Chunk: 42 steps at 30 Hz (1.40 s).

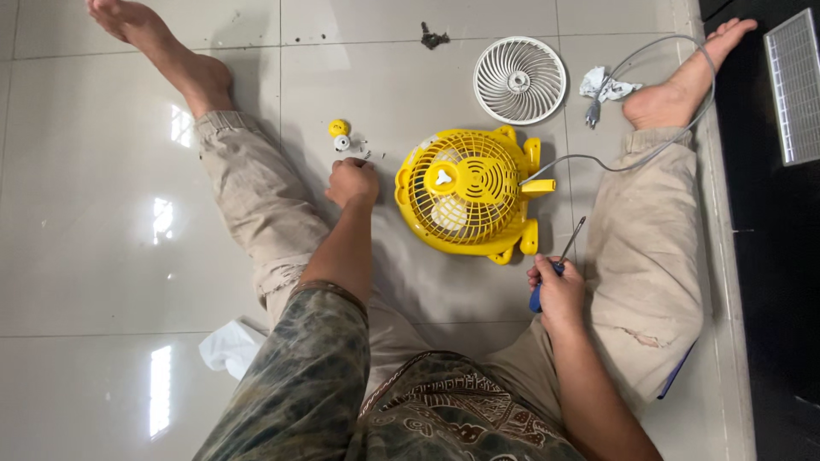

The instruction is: The person reassembles a yellow electric fan by attaching the front grille, securing it with screws, and tightening the base screws using a screwdriver.

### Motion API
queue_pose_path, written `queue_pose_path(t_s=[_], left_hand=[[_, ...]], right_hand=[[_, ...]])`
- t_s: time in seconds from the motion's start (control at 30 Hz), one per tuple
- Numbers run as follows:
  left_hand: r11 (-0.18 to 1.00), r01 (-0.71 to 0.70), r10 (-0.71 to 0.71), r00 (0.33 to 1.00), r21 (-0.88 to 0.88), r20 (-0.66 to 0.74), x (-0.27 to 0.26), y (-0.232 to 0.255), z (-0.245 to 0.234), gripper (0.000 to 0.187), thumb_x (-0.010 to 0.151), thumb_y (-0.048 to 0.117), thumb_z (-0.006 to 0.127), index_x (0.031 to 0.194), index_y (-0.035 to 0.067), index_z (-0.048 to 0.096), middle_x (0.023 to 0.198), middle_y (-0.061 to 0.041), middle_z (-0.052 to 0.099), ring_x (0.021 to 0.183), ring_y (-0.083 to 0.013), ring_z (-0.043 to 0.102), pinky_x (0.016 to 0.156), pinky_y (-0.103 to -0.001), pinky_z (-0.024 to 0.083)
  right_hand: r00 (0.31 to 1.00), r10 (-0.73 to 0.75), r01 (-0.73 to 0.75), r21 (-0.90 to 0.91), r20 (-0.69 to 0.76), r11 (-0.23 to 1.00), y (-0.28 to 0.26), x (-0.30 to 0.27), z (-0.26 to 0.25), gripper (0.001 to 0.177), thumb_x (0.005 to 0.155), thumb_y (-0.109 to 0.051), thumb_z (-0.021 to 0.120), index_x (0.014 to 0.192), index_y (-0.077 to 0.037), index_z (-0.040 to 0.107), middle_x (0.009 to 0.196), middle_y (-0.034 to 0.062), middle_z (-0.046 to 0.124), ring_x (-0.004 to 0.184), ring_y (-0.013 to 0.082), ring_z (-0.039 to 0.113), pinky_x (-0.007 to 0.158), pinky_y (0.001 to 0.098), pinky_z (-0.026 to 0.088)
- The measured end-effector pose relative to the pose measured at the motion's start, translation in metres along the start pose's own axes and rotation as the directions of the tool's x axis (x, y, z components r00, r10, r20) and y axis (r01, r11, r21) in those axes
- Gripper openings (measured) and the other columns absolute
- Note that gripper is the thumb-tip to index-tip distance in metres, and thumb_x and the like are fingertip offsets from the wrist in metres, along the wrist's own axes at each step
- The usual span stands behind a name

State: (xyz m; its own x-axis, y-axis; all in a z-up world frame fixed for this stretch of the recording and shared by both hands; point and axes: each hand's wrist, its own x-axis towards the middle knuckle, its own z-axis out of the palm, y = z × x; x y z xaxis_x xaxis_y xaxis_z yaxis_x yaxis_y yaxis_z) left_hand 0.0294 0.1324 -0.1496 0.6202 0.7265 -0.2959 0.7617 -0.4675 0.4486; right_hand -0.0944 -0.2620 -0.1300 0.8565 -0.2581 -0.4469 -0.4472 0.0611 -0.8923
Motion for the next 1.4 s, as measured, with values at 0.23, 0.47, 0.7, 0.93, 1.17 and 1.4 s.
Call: queue_pose_path(t_s=[0.23,0.47,0.7,0.93,1.17,1.4], left_hand=[[0.965,-0.237,0.239,0.971,0.111,-0.006,-0.003,-0.033,0.008,0.024,0.094,0.034,0.067,0.108,0.016,0.077,0.12,-0.008,0.068,0.113,-0.0302,0.065,0.096,-0.045,0.05],[0.973,-0.21,0.205,0.977,0.095,0.058,0.013,-0.029,0.003,0.027,0.088,0.031,0.07,0.108,0.015,0.077,0.115,-0.012,0.071,0.108,-0.0334,0.067,0.092,-0.045,0.053],[0.606,-0.004,0.092,0.994,-0.795,0.065,-0.031,-0.047,0.032,0.024,0.107,0.017,0.048,0.101,0.002,0.067,0.076,-0.007,0.063,0.065,-0.0201,0.061,0.06,-0.036,0.051],[0.344,0.727,0.219,0.553,-0.594,0.804,-0.234,-0.061,0.061,0.016,0.101,0.019,0.057,0.105,0.008,0.067,0.093,-0.01,0.068,0.087,-0.0253,0.068,0.086,-0.045,0.06],[0.489,0.7,0.222,0.477,-0.52,0.85,-0.258,-0.009,0.039,0.019,0.101,0.031,0.055,0.106,0.016,0.067,0.1,0.002,0.067,0.096,-0.0138,0.061,0.093,-0.043,0.047],[0.44,0.742,0.165,0.488,-0.506,0.857,-0.271,0.016,0.052,0.016,0.098,0.031,0.064,0.096,0.016,0.063,0.088,0.002,0.062,0.093,-0.0153,0.062,0.089,-0.044,0.047]], right_hand=[[1.0,0.003,-0.003,-0.01,0.027,1.0,-0.003,-0.003,0.003,0.016,0.098,-0.017,0.07,0.098,-0.004,0.061,0.078,0.0058,0.066,0.065,0.0121,0.06,0.059,0.0269,0.05],[1.0,-0.01,0.01,-0.036,0.01,0.999,0.004,0.0,0.005,0.016,0.097,-0.018,0.07,0.096,-0.005,0.061,0.075,0.0043,0.066,0.063,0.0116,0.059,0.056,0.0268,0.048],[0.996,-0.071,0.072,-0.022,0.046,0.997,0.007,-0.001,0.008,0.013,0.095,-0.016,0.073,0.097,-0.007,0.065,0.077,0.003,0.067,0.065,0.0097,0.059,0.058,0.0256,0.048],[0.727,-0.501,0.646,-0.219,0.47,0.731,-0.01,-0.047,0.036,0.014,0.086,-0.008,0.079,0.098,-0.003,0.074,0.088,0.0055,0.076,0.078,0.0137,0.07,0.073,0.0277,0.056],[0.746,-0.552,0.652,-0.24,0.371,0.719,-0.033,-0.068,0.033,0.017,0.084,-0.003,0.079,0.099,-0.002,0.072,0.091,0.0078,0.075,0.081,0.0127,0.07,0.075,0.0288,0.056],[0.748,-0.627,0.663,-0.211,0.218,0.718,-0.032,-0.06,0.027,0.01,0.088,0.0,0.076,0.097,-0.001,0.072,0.089,0.0065,0.07,0.081,0.0143,0.066,0.075,0.0297,0.054]])
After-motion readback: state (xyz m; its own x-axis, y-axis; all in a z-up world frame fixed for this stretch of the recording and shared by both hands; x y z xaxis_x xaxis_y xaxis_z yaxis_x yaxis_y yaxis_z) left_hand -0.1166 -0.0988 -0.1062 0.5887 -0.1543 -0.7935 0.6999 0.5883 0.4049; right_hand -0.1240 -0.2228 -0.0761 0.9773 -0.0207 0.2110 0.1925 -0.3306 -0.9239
